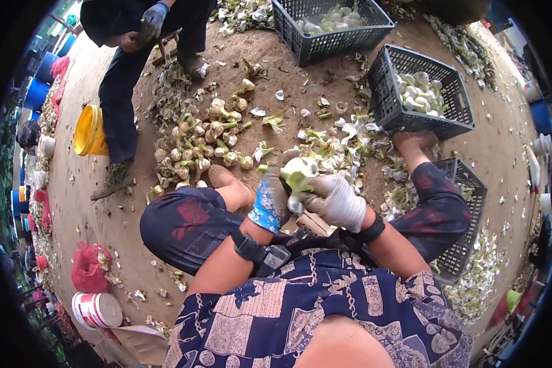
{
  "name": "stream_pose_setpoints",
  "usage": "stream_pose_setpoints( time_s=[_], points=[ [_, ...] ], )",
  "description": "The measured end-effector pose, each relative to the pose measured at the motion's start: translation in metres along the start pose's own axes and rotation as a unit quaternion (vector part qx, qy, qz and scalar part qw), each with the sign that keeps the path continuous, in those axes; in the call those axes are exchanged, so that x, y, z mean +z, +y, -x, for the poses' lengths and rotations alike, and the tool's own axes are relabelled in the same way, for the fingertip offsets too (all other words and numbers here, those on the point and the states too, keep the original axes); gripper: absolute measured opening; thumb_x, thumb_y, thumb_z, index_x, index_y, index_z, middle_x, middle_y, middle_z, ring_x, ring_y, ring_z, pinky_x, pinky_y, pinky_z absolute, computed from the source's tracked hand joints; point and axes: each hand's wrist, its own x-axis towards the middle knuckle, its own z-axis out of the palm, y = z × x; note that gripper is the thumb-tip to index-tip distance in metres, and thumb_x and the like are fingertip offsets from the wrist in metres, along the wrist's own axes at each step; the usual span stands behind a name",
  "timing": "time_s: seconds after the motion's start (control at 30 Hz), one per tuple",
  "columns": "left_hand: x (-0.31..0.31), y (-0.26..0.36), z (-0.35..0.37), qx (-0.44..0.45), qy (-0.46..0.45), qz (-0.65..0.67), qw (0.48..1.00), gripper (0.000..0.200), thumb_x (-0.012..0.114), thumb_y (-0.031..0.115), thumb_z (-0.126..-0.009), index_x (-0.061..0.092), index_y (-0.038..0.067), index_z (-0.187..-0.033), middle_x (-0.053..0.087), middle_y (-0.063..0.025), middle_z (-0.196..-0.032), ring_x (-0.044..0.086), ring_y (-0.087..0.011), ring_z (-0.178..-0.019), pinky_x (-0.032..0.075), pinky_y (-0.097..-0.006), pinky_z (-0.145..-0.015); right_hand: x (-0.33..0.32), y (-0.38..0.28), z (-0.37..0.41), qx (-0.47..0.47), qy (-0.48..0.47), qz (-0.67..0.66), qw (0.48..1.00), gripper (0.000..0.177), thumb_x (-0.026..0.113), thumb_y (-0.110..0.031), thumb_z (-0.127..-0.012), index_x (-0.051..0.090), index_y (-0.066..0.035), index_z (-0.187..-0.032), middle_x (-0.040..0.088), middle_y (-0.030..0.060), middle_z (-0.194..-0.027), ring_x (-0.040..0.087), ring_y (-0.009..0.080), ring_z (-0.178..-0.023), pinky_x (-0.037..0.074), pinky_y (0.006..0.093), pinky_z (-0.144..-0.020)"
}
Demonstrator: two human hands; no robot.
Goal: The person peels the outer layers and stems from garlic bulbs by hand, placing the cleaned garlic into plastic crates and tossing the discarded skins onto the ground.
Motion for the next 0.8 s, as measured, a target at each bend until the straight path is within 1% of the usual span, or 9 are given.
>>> stream_pose_setpoints(
  time_s=[0.1, 0.13, 0.17, 0.2, 0.23, 0.27, 0.37, 0.67, 0.8],
  points=[
    [-0.018, 0.011, -0.011, 0.0, -0.086, 0.094, 0.992, 0.036, 0.05, 0.035, -0.088, 0.055, 0.005, -0.108, 0.058, -0.0112, -0.101, 0.06, -0.0225, -0.084, 0.053, -0.0401, -0.07, -0.049, 0.005, 0.033, -0.049, -0.036, -0.549, 0.834, 0.026, 0.058, -0.016, -0.081, 0.057, 0.003, -0.099, 0.061, 0.0133, -0.092, 0.06, 0.0158, -0.064, 0.055, 0.0338, -0.062],
    [-0.011, 0.016, -0.005, 0.017, -0.096, 0.074, 0.992, 0.033, 0.051, 0.031, -0.088, 0.055, 0.004, -0.107, 0.058, -0.0106, -0.102, 0.059, -0.0206, -0.085, 0.053, -0.0379, -0.067, -0.058, 0.028, 0.044, -0.071, 0.117, -0.6, 0.788, 0.032, 0.059, -0.02, -0.081, 0.054, 0.002, -0.104, 0.062, 0.0134, -0.092, 0.062, 0.0193, -0.068, 0.055, 0.0309, -0.065],
    [-0.011, 0.015, -0.004, 0.049, -0.084, 0.028, 0.995, 0.031, 0.051, 0.029, -0.088, 0.056, 0.005, -0.108, 0.058, -0.0098, -0.102, 0.059, -0.0204, -0.087, 0.053, -0.0365, -0.068, -0.082, 0.045, 0.048, -0.093, 0.045, -0.581, 0.807, 0.034, 0.062, -0.024, -0.081, 0.055, -0.001, -0.103, 0.063, 0.0116, -0.09, 0.064, 0.0229, -0.076, 0.053, 0.0331, -0.064],
    [-0.009, 0.014, -0.006, 0.082, -0.077, -0.02, 0.993, 0.03, 0.051, 0.027, -0.088, 0.056, 0.005, -0.108, 0.058, -0.009, -0.102, 0.059, -0.0201, -0.088, 0.053, -0.0351, -0.069, -0.111, 0.043, 0.032, 0.107, 0.009, -0.283, 0.953, 0.04, 0.065, -0.03, -0.079, 0.054, -0.002, -0.106, 0.065, 0.0149, -0.088, 0.064, 0.0293, -0.081, 0.051, 0.0385, -0.067],
    [-0.009, 0.011, -0.009, 0.078, -0.083, -0.022, 0.993, 0.03, 0.051, 0.027, -0.088, 0.056, 0.005, -0.108, 0.058, -0.009, -0.102, 0.059, -0.0201, -0.088, 0.053, -0.0351, -0.069, -0.1, 0.048, 0.027, 0.144, 0.041, 0.111, 0.983, 0.042, 0.066, -0.032, -0.078, 0.054, -0.002, -0.105, 0.064, 0.017, -0.087, 0.064, 0.0316, -0.081, 0.05, 0.0406, -0.068],
    [-0.013, 0.006, -0.013, 0.12, -0.069, -0.131, 0.982, 0.029, 0.051, 0.025, -0.089, 0.056, 0.005, -0.109, 0.059, -0.0081, -0.102, 0.058, -0.0185, -0.089, 0.052, -0.033, -0.071, -0.08, 0.047, 0.018, 0.165, 0.063, 0.486, 0.856, 0.045, 0.066, -0.033, -0.076, 0.054, -0.001, -0.105, 0.064, 0.019, -0.086, 0.063, 0.0339, -0.08, 0.049, 0.0427, -0.069],
    [-0.013, -0.007, -0.013, 0.191, -0.047, -0.337, 0.921, 0.027, 0.051, 0.023, -0.09, 0.057, 0.005, -0.109, 0.06, -0.0069, -0.102, 0.057, -0.0154, -0.091, 0.049, -0.029, -0.076, -0.043, 0.032, 0.01, 0.025, 0.09, 0.203, 0.975, 0.041, 0.067, -0.033, -0.074, 0.057, -0.006, -0.104, 0.064, 0.016, -0.08, 0.063, 0.0331, -0.075, 0.049, 0.0393, -0.066],
    [-0.016, -0.006, -0.013, 0.354, -0.002, -0.618, 0.702, 0.029, 0.053, 0.001, -0.079, 0.06, 0.004, -0.107, 0.06, -0.0124, -0.1, 0.057, -0.0242, -0.095, 0.043, -0.0317, -0.086, -0.005, 0.034, -0.016, 0.049, 0.078, 0.26, 0.961, 0.018, 0.057, -0.023, -0.076, 0.065, -0.007, -0.081, 0.061, 0.0183, -0.07, 0.06, 0.0347, -0.066, 0.047, 0.0422, -0.06],
    [-0.008, 0.001, -0.001, 0.192, -0.081, -0.33, 0.92, 0.041, 0.052, 0.003, -0.077, 0.051, -0.002, -0.118, 0.056, -0.0134, -0.114, 0.054, -0.0245, -0.103, 0.041, -0.0329, -0.092, -0.011, 0.06, -0.027, 0.109, 0.155, 0.176, 0.966, 0.019, 0.056, -0.024, -0.075, 0.064, -0.007, -0.076, 0.061, 0.0173, -0.068, 0.06, 0.0337, -0.065, 0.048, 0.0417, -0.06]
  ],
)
